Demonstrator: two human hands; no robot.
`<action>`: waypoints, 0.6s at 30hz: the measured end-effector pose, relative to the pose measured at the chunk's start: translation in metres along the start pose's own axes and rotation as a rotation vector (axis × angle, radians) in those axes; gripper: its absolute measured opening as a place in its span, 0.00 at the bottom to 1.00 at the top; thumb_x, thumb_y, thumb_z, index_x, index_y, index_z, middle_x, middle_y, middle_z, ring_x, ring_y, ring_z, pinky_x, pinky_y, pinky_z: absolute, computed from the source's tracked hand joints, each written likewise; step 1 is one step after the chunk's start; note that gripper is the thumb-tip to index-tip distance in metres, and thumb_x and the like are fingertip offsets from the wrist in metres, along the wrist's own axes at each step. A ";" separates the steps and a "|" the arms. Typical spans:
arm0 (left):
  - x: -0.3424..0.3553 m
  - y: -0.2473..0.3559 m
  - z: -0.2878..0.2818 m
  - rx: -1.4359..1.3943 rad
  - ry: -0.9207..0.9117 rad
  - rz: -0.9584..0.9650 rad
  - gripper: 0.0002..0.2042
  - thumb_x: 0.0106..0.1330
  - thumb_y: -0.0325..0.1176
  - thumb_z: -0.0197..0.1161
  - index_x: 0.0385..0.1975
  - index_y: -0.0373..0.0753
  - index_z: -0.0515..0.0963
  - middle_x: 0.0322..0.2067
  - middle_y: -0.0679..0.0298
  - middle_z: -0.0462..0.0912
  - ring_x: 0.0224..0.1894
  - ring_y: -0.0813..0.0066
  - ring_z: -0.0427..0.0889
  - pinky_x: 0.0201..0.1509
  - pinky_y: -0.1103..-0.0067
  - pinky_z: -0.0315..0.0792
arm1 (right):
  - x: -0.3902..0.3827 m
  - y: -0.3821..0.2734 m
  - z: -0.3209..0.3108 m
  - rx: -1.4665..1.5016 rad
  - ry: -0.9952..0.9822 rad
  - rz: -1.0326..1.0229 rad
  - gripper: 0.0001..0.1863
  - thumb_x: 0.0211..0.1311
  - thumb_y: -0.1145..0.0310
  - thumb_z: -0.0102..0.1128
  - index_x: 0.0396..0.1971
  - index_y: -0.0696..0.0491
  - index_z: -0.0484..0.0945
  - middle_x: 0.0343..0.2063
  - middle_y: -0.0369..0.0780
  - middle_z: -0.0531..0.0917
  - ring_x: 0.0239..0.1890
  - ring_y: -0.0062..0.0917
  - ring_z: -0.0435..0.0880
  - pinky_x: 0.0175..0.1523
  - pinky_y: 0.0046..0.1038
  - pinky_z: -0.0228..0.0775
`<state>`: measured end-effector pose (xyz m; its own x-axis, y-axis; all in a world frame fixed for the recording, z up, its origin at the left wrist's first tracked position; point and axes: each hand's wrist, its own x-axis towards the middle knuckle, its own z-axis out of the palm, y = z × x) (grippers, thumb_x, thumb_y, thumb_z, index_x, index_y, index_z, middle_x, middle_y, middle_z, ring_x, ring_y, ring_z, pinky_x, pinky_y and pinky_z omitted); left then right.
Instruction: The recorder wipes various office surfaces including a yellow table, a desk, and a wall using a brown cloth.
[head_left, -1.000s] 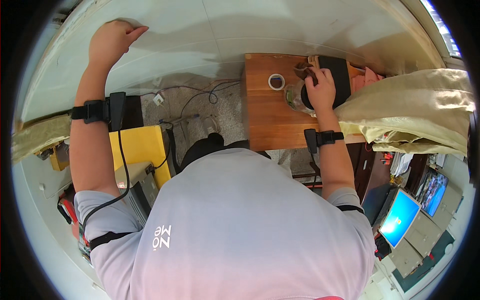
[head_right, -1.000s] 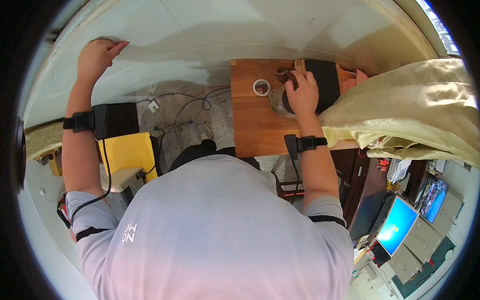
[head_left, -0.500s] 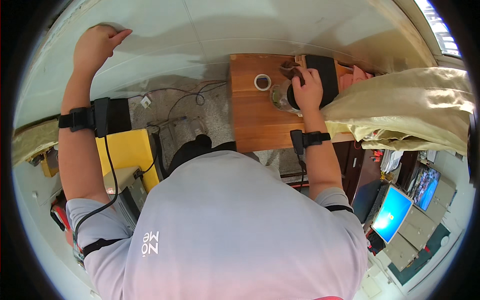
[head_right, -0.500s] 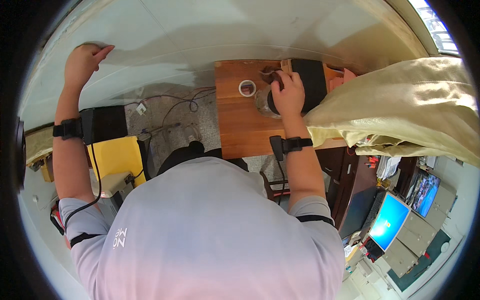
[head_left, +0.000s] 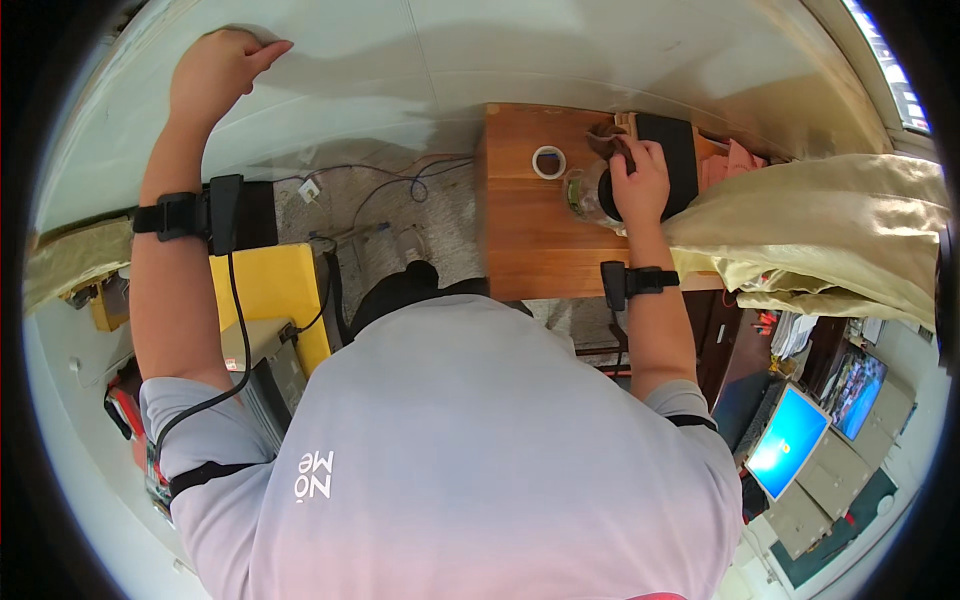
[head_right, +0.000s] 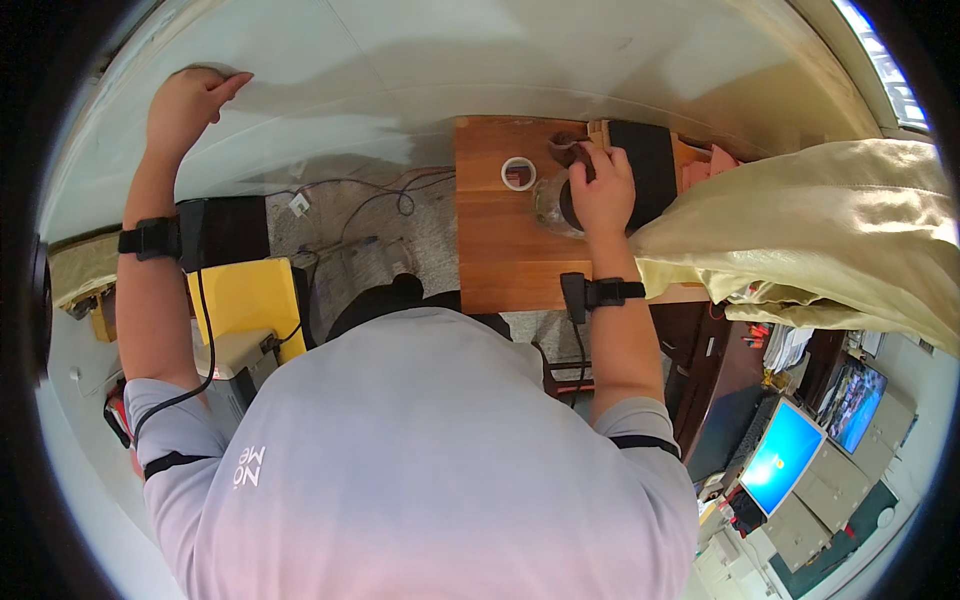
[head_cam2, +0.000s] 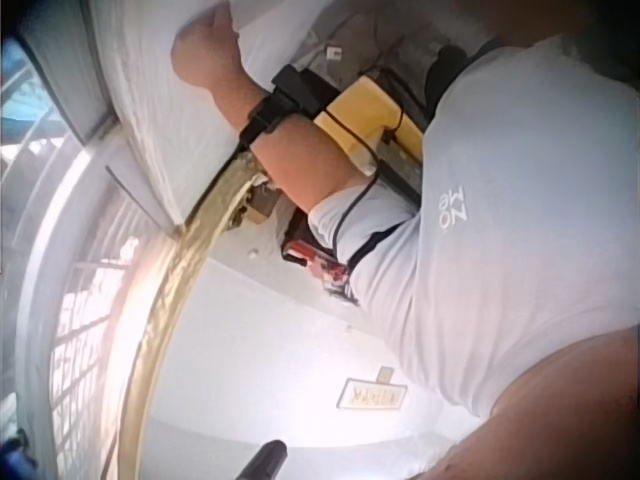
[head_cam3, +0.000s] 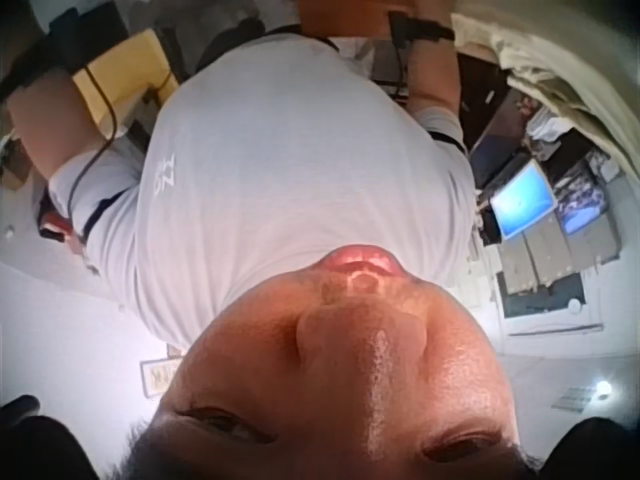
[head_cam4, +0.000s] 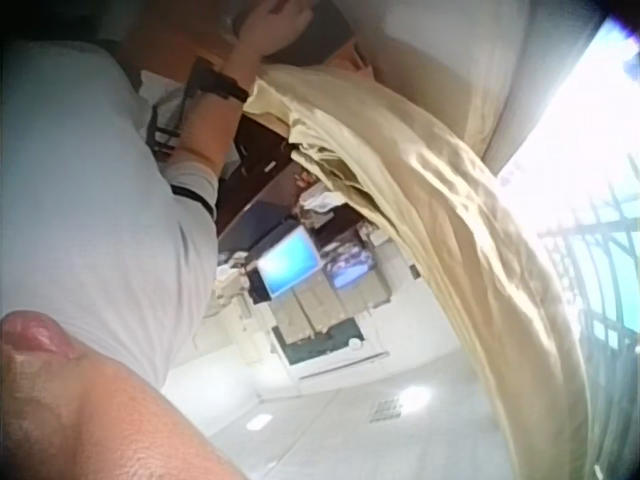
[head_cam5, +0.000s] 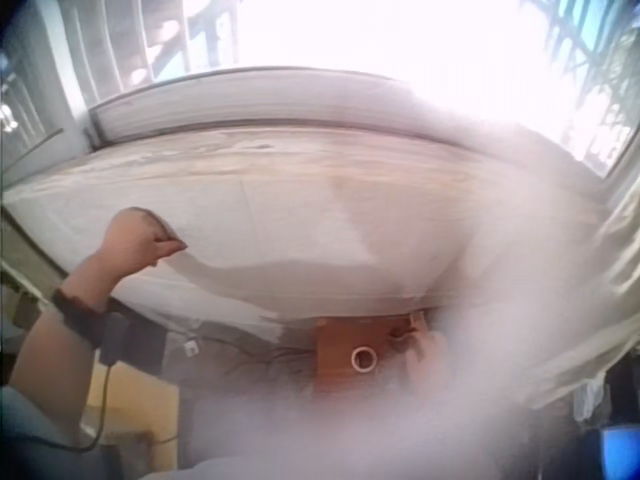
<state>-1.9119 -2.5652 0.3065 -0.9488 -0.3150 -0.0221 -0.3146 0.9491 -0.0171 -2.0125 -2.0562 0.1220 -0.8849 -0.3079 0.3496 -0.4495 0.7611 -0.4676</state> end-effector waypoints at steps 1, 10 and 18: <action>0.001 0.001 0.000 0.002 -0.002 0.000 0.25 0.65 0.57 0.63 0.22 0.38 0.85 0.14 0.62 0.79 0.18 0.69 0.80 0.30 0.71 0.72 | 0.000 0.000 -0.001 0.002 -0.005 0.007 0.15 0.56 0.67 0.63 0.44 0.50 0.86 0.39 0.42 0.80 0.42 0.40 0.82 0.47 0.37 0.77; 0.000 -0.002 0.001 -0.066 -0.010 -0.027 0.25 0.65 0.56 0.63 0.22 0.38 0.85 0.14 0.62 0.79 0.19 0.69 0.80 0.30 0.72 0.72 | 0.000 -0.002 -0.001 0.010 0.006 -0.014 0.15 0.57 0.67 0.63 0.44 0.50 0.85 0.39 0.43 0.80 0.42 0.40 0.82 0.47 0.37 0.76; 0.000 0.000 0.001 -0.083 0.006 -0.006 0.24 0.65 0.56 0.63 0.23 0.39 0.86 0.15 0.63 0.80 0.19 0.71 0.81 0.30 0.73 0.73 | 0.000 -0.003 -0.002 0.006 0.005 0.005 0.15 0.56 0.68 0.63 0.44 0.50 0.86 0.40 0.43 0.81 0.42 0.40 0.83 0.47 0.36 0.77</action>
<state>-1.9119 -2.5649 0.3055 -0.9470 -0.3207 -0.0163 -0.3211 0.9448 0.0655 -2.0113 -2.0576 0.1248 -0.8863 -0.3013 0.3516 -0.4461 0.7592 -0.4739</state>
